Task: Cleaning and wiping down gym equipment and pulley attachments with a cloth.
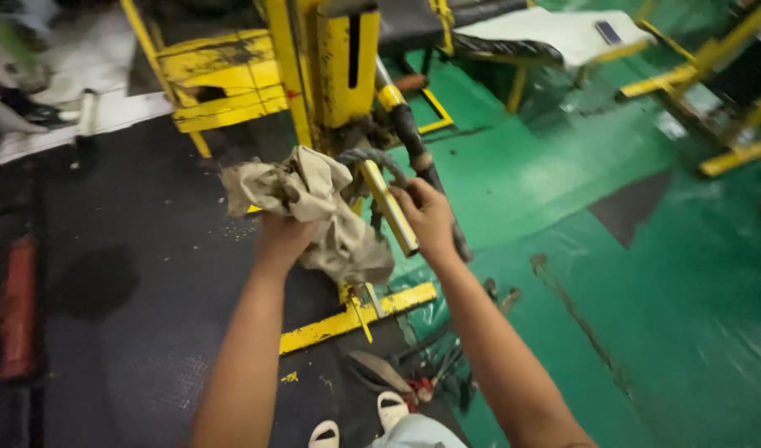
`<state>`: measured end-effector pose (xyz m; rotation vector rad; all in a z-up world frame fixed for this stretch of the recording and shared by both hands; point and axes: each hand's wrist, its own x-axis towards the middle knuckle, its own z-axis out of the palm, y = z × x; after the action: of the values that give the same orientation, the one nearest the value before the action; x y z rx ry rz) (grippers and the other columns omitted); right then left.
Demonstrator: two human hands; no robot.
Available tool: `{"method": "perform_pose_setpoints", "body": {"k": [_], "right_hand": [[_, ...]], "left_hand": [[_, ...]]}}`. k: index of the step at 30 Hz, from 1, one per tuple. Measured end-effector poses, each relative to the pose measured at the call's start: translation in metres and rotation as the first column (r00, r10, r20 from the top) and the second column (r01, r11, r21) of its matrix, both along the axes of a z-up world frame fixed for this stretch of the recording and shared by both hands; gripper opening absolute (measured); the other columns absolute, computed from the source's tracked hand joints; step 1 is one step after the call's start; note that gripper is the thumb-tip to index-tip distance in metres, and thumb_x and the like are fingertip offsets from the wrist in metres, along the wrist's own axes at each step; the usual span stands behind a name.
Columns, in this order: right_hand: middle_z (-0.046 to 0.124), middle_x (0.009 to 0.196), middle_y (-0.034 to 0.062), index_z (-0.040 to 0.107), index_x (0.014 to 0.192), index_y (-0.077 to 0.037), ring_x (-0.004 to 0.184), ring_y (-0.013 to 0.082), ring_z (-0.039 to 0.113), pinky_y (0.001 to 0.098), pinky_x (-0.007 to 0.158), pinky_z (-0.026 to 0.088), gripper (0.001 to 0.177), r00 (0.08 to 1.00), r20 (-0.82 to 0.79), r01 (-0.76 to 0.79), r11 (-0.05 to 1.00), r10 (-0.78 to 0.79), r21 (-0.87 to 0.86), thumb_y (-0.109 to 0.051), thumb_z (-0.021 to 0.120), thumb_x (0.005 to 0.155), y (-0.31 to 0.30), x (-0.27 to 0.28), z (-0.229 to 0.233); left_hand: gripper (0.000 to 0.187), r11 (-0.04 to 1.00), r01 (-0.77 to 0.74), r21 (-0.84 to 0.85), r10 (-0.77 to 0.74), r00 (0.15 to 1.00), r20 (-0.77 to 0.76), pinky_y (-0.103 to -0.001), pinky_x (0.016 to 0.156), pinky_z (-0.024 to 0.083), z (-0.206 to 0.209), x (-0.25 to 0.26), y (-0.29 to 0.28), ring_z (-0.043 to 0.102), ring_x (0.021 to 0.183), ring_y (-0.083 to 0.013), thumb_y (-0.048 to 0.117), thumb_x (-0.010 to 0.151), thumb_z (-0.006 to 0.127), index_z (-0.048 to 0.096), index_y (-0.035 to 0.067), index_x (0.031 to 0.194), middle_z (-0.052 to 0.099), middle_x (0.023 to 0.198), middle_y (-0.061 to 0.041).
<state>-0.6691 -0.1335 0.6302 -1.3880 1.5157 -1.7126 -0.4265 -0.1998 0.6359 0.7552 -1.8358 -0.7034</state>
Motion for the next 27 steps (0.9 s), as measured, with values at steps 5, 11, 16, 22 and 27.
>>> {"method": "perform_pose_setpoints", "body": {"k": [5,11,16,22,27], "right_hand": [[0.074,0.083,0.006,0.072,0.105,0.001,0.074,0.0096,0.066,0.0285,0.067,0.054,0.018,0.996,-0.034,0.077,0.994,-0.08,-0.081,-0.016,0.071,0.098,-0.054,-0.005,-0.03],[0.073,0.083,0.0154,0.073,0.109,-0.003,0.075,0.0234,0.07,0.0345,0.066,0.052,0.022,0.943,-0.334,0.021,0.999,-0.007,0.04,-0.015,0.067,0.091,-0.067,-0.006,-0.088],[0.071,0.088,0.019,0.07,0.119,-0.005,0.077,0.0209,0.067,0.0377,0.073,0.054,0.028,0.948,-0.317,0.018,1.0,-0.01,0.023,-0.014,0.067,0.093,-0.054,-0.008,-0.106],[0.072,0.084,0.0184,0.046,0.154,-0.009,0.071,0.0244,0.064,0.0387,0.071,0.054,0.071,0.914,-0.404,0.052,0.975,0.04,0.215,-0.009,0.065,0.085,0.024,-0.025,-0.109],[0.078,0.098,0.0108,0.065,0.14,-0.011,0.091,0.0171,0.075,0.0327,0.081,0.057,0.046,0.945,-0.323,0.07,0.946,0.038,0.317,-0.013,0.069,0.094,0.102,-0.049,-0.204]], "left_hand": [[0.046,0.986,-0.165,0.013,0.166,0.98,-0.108,-0.044,0.103,0.052,-0.025,-0.039,-0.025,0.067,0.122,-0.0298,0.033,0.088,0.082,0.068,0.009,0.125,0.07,0.129,-0.011],[0.05,0.972,-0.23,0.05,0.235,0.963,-0.132,-0.041,0.1,0.054,-0.031,-0.071,-0.015,0.069,0.118,-0.0261,0.037,0.084,0.082,0.067,0.009,0.122,0.072,0.123,-0.008],[0.054,0.951,-0.268,0.156,0.285,0.954,-0.093,-0.039,0.099,0.056,-0.059,-0.073,0.001,0.071,0.116,-0.0245,0.042,0.081,0.083,0.07,0.009,0.122,0.074,0.123,-0.008],[0.051,0.912,-0.41,0.03,0.409,0.912,0.031,-0.042,0.102,0.051,-0.164,-0.009,-0.001,0.066,0.121,-0.0299,0.037,0.09,0.079,0.066,0.005,0.128,0.07,0.128,-0.013],[0.029,0.823,-0.238,0.516,0.477,0.784,-0.398,-0.046,0.1,0.052,-0.177,0.031,0.069,0.065,0.115,-0.0368,0.014,0.091,0.072,0.073,0.002,0.118,0.072,0.125,-0.018]]}}
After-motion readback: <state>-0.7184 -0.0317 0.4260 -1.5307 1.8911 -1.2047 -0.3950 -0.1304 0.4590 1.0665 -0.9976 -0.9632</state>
